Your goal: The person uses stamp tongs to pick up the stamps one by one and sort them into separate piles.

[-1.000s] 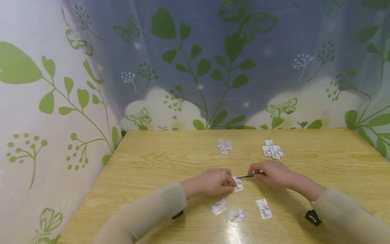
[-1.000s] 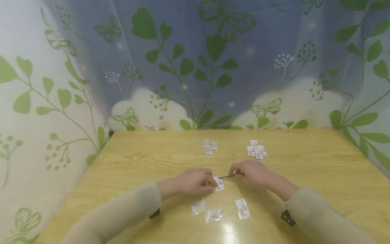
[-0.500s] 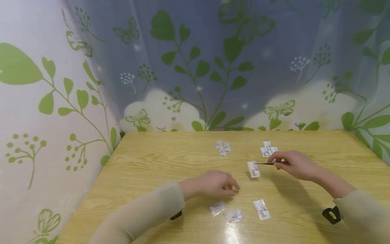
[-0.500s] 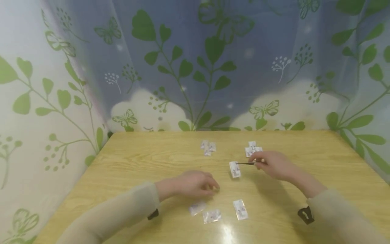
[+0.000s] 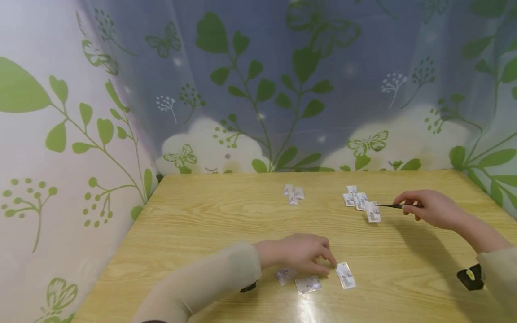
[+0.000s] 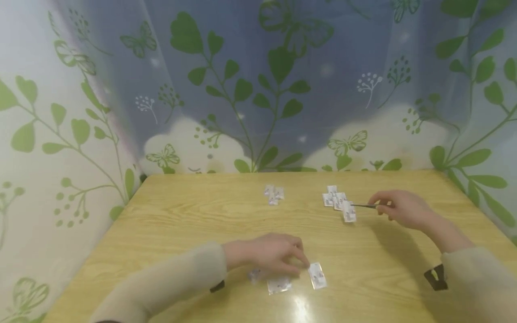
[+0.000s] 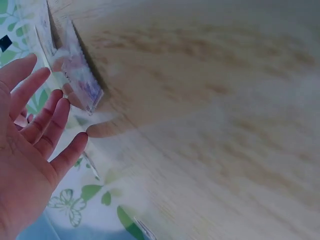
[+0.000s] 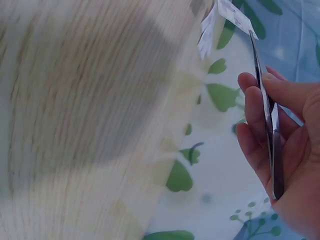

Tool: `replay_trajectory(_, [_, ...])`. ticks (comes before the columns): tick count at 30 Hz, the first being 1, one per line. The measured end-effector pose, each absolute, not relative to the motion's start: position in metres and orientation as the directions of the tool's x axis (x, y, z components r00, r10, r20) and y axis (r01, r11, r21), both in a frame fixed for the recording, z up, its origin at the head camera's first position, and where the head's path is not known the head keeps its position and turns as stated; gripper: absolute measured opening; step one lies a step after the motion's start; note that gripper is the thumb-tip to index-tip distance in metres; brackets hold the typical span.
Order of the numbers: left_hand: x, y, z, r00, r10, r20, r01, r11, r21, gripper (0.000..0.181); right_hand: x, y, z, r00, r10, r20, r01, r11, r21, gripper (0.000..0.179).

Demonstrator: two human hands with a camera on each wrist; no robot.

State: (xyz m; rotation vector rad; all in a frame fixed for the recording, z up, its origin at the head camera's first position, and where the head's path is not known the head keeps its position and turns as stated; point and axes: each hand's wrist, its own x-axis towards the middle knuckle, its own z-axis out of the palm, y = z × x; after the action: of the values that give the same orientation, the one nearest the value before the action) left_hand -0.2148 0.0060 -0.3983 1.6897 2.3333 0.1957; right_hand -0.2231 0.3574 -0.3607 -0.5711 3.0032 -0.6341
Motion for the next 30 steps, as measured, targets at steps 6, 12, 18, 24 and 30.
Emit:
replay_trajectory(6, [-0.214, 0.006, -0.400, -0.315, 0.940, -0.131, 0.912, 0.338, 0.232, 0.029, -0.237, 0.367, -0.372, -0.934, -0.354, 0.037, -0.340, 0.854, -0.395, 0.021])
replay_trajectory(12, [-0.214, 0.007, -0.402, -0.336, 0.932, -0.137, 0.904, 0.360, 0.229, 0.029, -0.251, 0.369, -0.381, -0.926, -0.377, 0.017, -0.354, 0.854, -0.381, 0.020])
replay_trajectory(18, [-0.214, 0.008, -0.406, -0.345, 0.927, -0.148, 0.904, 0.370, 0.215, 0.031, -0.257, 0.369, -0.388, -0.929, -0.370, 0.009, -0.347, 0.862, -0.368, 0.018])
replay_trajectory(24, [-0.212, 0.008, -0.406, -0.353, 0.924, -0.149, 0.904, 0.377, 0.201, 0.031, -0.259, 0.371, -0.390, -0.930, -0.367, 0.012, -0.348, 0.868, -0.353, 0.019])
replay_trajectory(30, [-0.211, 0.007, -0.405, -0.356, 0.923, -0.146, 0.904, 0.380, 0.195, 0.031, -0.251, 0.373, -0.383, -0.934, -0.356, 0.016, -0.341, 0.879, -0.335, 0.021])
